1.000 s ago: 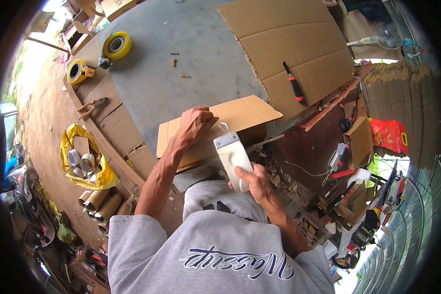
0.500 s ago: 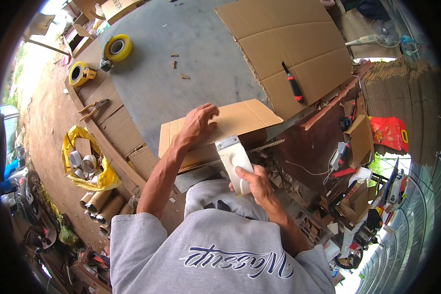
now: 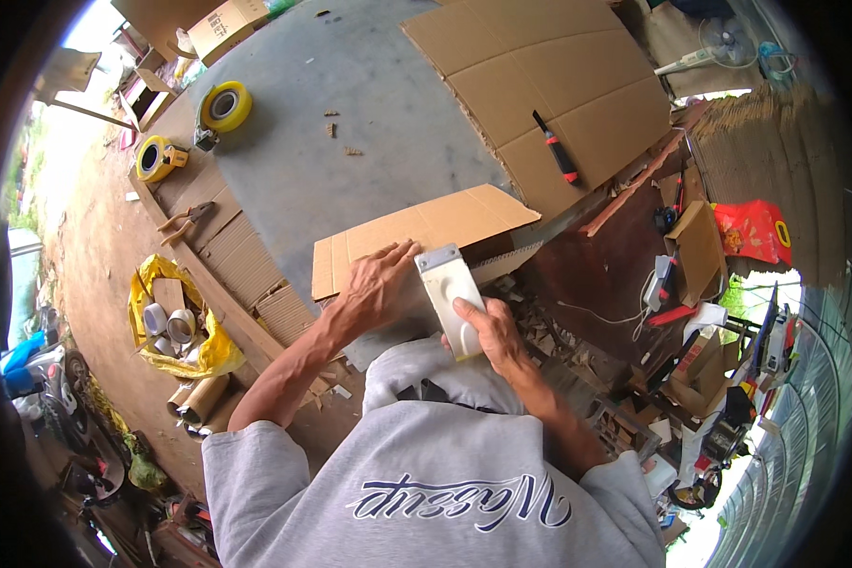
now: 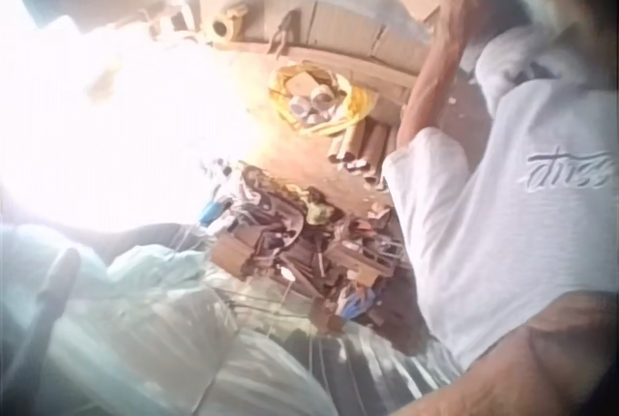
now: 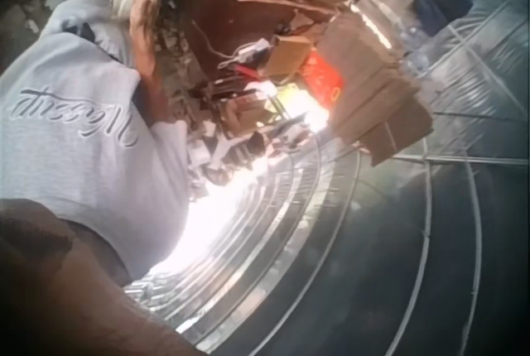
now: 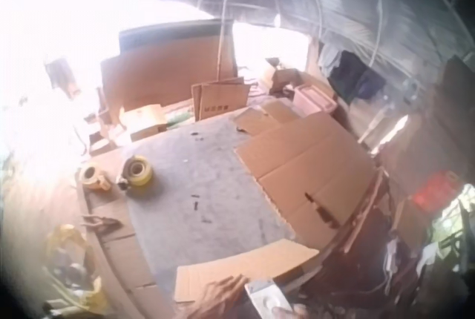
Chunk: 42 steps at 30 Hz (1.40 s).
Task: The person cuts a large cardboard sheet with a utility knife, folds it into a box shape, and secures the seams with a handheld tape dispenser. The person then trims excess cardboard from the box edges.
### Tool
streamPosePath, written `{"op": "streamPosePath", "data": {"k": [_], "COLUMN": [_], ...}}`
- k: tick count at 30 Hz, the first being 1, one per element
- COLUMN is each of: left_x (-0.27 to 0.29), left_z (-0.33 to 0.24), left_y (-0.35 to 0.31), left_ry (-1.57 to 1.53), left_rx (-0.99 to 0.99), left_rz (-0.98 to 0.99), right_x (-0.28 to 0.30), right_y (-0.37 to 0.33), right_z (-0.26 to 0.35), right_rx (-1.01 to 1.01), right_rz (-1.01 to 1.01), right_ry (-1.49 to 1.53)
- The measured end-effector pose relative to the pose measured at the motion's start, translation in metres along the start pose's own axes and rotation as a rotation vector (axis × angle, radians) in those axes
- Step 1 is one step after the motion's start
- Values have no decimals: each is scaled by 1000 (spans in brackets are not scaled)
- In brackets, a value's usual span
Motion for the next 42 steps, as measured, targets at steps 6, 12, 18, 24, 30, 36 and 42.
{"op": "streamPosePath", "data": {"k": [6, 12, 18, 24, 30, 36, 42], "left_x": [-7, -27, -25, -33, -36, -27, -18], "left_z": [3, 6, 5, 10, 10, 3, 0], "left_y": [0, -4, -7, -7, -9, -8, -1], "left_ry": [142, 285, 355, 341, 352, 305, 205], "left_rx": [-44, 21, -23, -34, -44, -58, 14], "left_rz": [-22, 75, 61, 38, 18, -43, 53], "right_x": [3, 1, 3, 5, 11, 24, 29], "right_y": [-13, -24, -43, -69, -86, -43, 9], "right_z": [16, 6, 3, -14, -32, -88, -95], "right_rx": [75, 68, 216, 241, 244, 226, 155], "right_rz": [-69, -100, -154, -176, -215, -274, -255], "right_ry": [21, -116, -316, -354, -354, -236, -230]}}
Point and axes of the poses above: each hand's wrist, its own y-axis towards the middle knuckle, its own x-axis out of the back of the hand, z = x × y, the point moved 8 cm from there along y, towards the middle knuckle, and after that the axes turned 3 degrees about x, right-handed, at the moved point
